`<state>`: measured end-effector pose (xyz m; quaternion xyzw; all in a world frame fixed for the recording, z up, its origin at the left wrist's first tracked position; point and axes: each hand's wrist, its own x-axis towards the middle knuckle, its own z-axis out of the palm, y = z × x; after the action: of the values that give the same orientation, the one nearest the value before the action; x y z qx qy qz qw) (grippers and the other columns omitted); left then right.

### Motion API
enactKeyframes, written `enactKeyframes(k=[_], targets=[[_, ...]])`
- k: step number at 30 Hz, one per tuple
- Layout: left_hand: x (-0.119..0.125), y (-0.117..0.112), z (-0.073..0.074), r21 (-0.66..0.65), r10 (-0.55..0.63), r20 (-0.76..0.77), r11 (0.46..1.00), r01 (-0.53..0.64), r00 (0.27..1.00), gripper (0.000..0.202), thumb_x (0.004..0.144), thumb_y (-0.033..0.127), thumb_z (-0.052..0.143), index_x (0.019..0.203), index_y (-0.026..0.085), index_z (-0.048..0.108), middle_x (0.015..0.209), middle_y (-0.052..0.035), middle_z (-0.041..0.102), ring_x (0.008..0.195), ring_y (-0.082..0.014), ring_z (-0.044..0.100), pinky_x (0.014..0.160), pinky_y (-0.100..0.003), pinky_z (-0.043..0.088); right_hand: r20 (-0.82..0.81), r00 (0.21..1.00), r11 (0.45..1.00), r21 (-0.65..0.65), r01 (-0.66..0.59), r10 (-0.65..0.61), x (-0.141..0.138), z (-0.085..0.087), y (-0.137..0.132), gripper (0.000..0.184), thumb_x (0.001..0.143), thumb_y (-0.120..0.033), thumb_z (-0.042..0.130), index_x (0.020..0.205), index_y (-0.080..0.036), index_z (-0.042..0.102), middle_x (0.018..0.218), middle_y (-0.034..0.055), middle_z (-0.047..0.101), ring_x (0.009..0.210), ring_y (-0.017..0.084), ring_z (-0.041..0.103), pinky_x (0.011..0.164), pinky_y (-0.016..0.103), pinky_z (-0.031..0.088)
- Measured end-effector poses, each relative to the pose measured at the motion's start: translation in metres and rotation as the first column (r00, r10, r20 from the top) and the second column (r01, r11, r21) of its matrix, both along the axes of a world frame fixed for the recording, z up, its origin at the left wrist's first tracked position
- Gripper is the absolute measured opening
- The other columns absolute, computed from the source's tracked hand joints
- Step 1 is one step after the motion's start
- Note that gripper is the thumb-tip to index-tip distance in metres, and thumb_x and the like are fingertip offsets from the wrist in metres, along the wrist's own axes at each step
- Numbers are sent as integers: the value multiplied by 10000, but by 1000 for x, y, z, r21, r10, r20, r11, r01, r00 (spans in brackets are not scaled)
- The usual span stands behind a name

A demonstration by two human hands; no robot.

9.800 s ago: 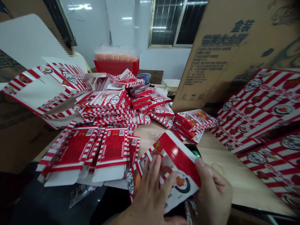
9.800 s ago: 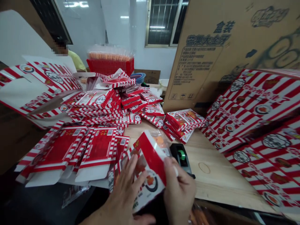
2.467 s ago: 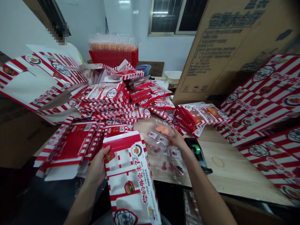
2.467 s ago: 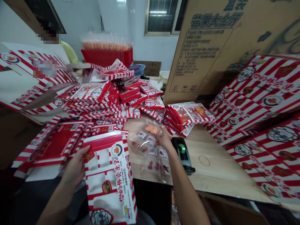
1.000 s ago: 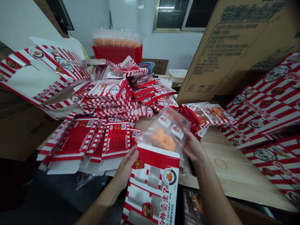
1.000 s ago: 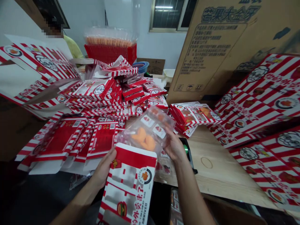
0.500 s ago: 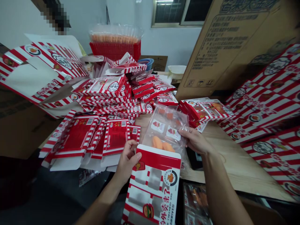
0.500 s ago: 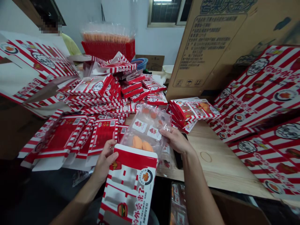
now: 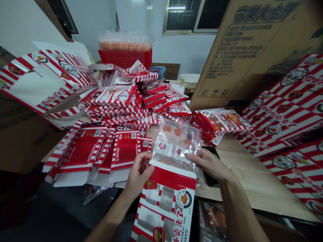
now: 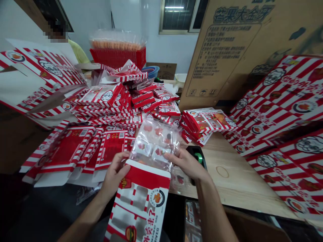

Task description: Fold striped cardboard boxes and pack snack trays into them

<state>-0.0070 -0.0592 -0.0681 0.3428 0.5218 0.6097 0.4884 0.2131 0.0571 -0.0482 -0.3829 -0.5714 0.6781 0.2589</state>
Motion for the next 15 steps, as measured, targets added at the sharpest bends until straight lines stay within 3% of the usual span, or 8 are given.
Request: enactKeyframes(k=[3,5,7,10,13,15], targets=[[0,0,-5,-73,-126,1,989,126,992,233,705,341,666,830,199,529,770,13,562,677,-133,519,629,-220,409,30,999,996,83,-27,25,0,8,-2,362,664,-435,716,958,-226,680,910,54,709,819,226,649,754,355,523],[1,2,-6,-86,-207,0,975,206,978,236,728,381,644,799,192,523,722,19,541,649,-131,506,619,-228,402,-40,992,972,198,129,-123,-4,16,4,466,664,-422,710,1085,-241,625,1004,60,688,880,227,638,769,357,519],[4,4,-7,-73,-252,-13,965,250,968,243,736,396,635,782,192,510,691,26,519,627,-125,486,597,-223,388,-188,925,880,292,375,-331,-11,23,14,623,664,-383,713,1243,-275,508,1048,48,665,884,208,628,749,341,518],[12,6,-7,-28,-181,-27,983,180,983,262,728,398,642,740,205,465,648,49,467,570,-104,429,553,-205,360,-292,825,757,332,562,-485,-26,22,23,615,660,-327,721,1237,-282,514,1068,29,643,798,160,609,681,283,507],[15,7,-9,-6,-34,0,999,34,999,303,705,388,662,702,208,419,730,36,505,592,-101,448,574,-203,382,-260,769,728,253,638,-584,-42,6,14,393,685,-356,700,1055,-247,622,931,6,651,637,111,557,575,235,475],[11,7,-10,-33,16,18,999,-16,1000,303,691,376,676,716,208,425,865,5,565,670,-121,509,618,-214,415,-196,763,747,161,645,-616,-48,-10,-1,376,679,-399,698,1014,-240,633,783,-15,641,563,106,527,527,228,453]])
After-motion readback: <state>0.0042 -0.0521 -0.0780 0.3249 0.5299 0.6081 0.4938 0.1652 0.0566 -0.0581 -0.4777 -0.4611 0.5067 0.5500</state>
